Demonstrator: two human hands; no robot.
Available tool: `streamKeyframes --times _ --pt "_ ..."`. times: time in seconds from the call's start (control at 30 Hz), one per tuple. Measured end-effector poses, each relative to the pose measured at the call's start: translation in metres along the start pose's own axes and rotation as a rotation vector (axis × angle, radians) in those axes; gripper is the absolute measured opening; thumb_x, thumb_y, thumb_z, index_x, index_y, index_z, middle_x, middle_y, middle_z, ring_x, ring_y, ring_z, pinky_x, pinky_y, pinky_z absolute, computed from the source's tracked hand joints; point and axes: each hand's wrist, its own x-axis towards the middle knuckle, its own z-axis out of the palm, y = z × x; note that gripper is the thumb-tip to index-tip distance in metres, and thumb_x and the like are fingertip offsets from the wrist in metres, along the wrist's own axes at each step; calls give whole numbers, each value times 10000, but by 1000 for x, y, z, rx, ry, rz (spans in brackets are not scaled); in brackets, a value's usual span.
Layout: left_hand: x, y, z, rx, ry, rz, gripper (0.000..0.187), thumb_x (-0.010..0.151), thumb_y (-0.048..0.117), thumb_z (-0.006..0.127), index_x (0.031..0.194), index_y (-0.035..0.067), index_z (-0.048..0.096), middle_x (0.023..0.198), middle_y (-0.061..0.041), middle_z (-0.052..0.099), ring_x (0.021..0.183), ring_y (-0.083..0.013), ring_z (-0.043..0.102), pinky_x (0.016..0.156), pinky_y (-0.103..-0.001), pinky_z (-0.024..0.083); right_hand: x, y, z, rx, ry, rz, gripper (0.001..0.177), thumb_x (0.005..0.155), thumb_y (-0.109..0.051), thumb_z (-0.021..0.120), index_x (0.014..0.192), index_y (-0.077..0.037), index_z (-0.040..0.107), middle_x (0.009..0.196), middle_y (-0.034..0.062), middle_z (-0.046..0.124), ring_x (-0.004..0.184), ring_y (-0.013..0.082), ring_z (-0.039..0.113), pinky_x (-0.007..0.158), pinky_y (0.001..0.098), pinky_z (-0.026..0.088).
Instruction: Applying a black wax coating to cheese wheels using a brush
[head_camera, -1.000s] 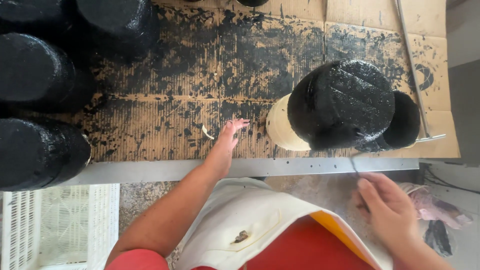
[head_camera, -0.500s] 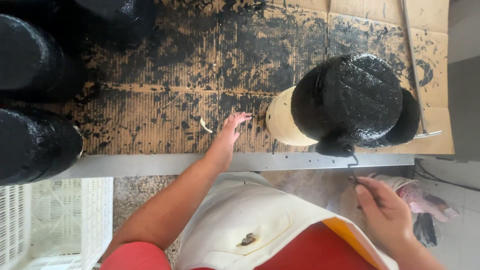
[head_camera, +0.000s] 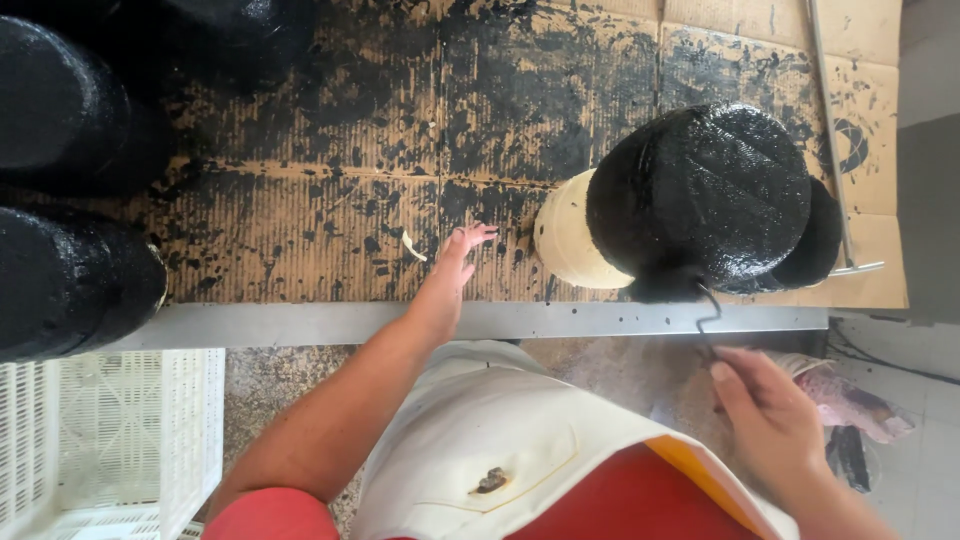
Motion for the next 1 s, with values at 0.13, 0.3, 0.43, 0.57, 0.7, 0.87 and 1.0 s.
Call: streamKeyframes --times 0.13,0.3,0.43,0.57,0.7,0.87,1.0 --pt "-7 0 2 -46 21 16 823 1053 647 217 1416 -47 470 1633 -317 94 1512 -551 -73 1226 -649 -23 5 7 5 -7 -35 94 217 1011 -176 667 1186 -118 783 658 149 693 636 200 617 635 389 544" --pt "-10 3 -1 -20 28 -5 790 1048 638 191 1416 9 496 1638 -299 102 1533 -511 -54 1232 -635 -13 25 12 49 85 -175 147 229 1024 -272 614 1072 -129 786 647 123 664 574 211 579 591 364 510" --pt "-10 -6 -4 -29 29 -34 780 1041 652 209 1425 42 508 1649 -282 87 1543 -484 -76 1226 -635 -22 56 10 99 316 -298 -18 252 1062 -135 471 1079 -8 688 668 163 646 448 256 641 463 382 540" --pt "-14 9 0 -57 21 -5 824 1035 650 243 1455 -24 459 1633 -353 20 1500 -560 -118 1220 -663 -27 46 1 80 303 -194 -8 242 1059 -148 524 1122 21 685 644 116 597 496 185 579 486 326 490" --pt "6 -20 -15 -46 60 -37 777 1011 641 205 1397 42 516 1637 -195 217 1549 -379 54 1241 -605 29 29 35 45 14 -226 84 195 1037 -185 556 1036 -58 704 652 111 618 553 211 568 518 361 447" --pt "3 -18 -13 3 87 -104 771 968 629 176 1406 100 527 1696 -113 208 1591 -292 102 1267 -547 73 24 44 51 -96 -216 159 190 1028 -173 535 940 -75 672 708 36 641 638 167 571 606 309 435" --pt "-4 2 4 -72 29 -4 782 1065 596 239 1497 -45 359 1650 -322 93 1537 -493 -80 1204 -687 -29 49 36 98 -68 -123 -74 184 986 -283 648 1032 -146 762 736 169 724 749 358 718 706 461 550"
